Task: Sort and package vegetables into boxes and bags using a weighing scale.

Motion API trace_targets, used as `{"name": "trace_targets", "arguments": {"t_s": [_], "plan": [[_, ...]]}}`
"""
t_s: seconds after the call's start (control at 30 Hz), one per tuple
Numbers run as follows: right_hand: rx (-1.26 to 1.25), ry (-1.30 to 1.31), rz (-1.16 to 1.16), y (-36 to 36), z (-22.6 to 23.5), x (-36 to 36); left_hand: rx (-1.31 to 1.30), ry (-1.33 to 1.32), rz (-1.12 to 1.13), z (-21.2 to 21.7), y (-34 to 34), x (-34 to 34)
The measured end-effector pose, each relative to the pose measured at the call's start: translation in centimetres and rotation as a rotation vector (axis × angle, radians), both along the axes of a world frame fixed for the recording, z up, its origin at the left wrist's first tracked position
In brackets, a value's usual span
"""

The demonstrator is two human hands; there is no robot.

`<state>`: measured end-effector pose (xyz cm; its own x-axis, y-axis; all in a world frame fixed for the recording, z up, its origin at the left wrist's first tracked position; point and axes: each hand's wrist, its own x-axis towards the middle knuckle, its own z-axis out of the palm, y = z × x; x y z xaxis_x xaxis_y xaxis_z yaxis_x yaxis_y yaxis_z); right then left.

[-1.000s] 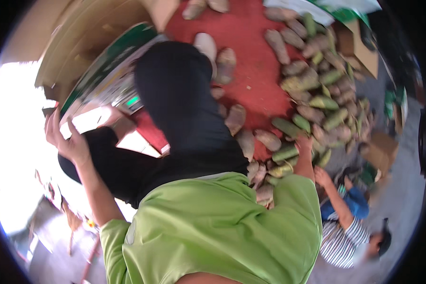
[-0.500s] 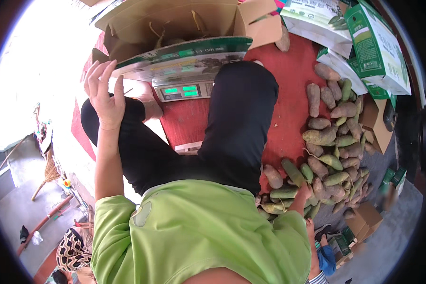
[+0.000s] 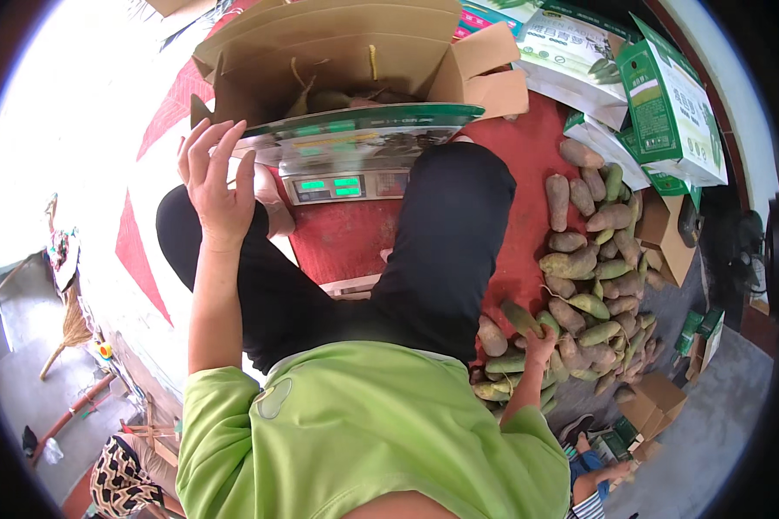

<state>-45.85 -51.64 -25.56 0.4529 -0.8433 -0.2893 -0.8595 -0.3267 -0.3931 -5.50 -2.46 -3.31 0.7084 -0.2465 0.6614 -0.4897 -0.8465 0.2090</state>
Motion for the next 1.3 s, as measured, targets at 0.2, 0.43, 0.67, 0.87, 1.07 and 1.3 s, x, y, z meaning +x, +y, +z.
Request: {"name": "trace_targets", "arguments": {"t_s": [0.2, 0.43, 0.67, 0.87, 1.07, 1.3], "plan": [[0.118, 0.046, -0.008, -0.1, -1.3, 1.5, -0.011, -0.012, 0.053, 0.3, 0.8, -0.2], [-0.015, 0.158, 0.121, 0.7, 0.8, 3.1, -0.080, -0.009, 0.066, 0.3, 1.5, -0.4], [-0.023, 0.227, 0.171, 0.8, 0.8, 3.3, -0.082, 0.001, 0.083, 0.6, 1.7, -0.5], [-0.025, 0.197, -0.048, -1.3, -3.1, 0.8, -0.086, 0.024, 0.100, 0.7, 1.7, -0.6], [0.184, 0.128, -0.138, -1.9, -3.4, 0.2, -0.110, 0.029, 0.109, 0.5, 1.5, -0.4], [0.247, 0.105, -0.268, 0.0, -1.7, 1.8, -0.087, 0.027, 0.120, 0.4, 1.6, -0.6]]}}
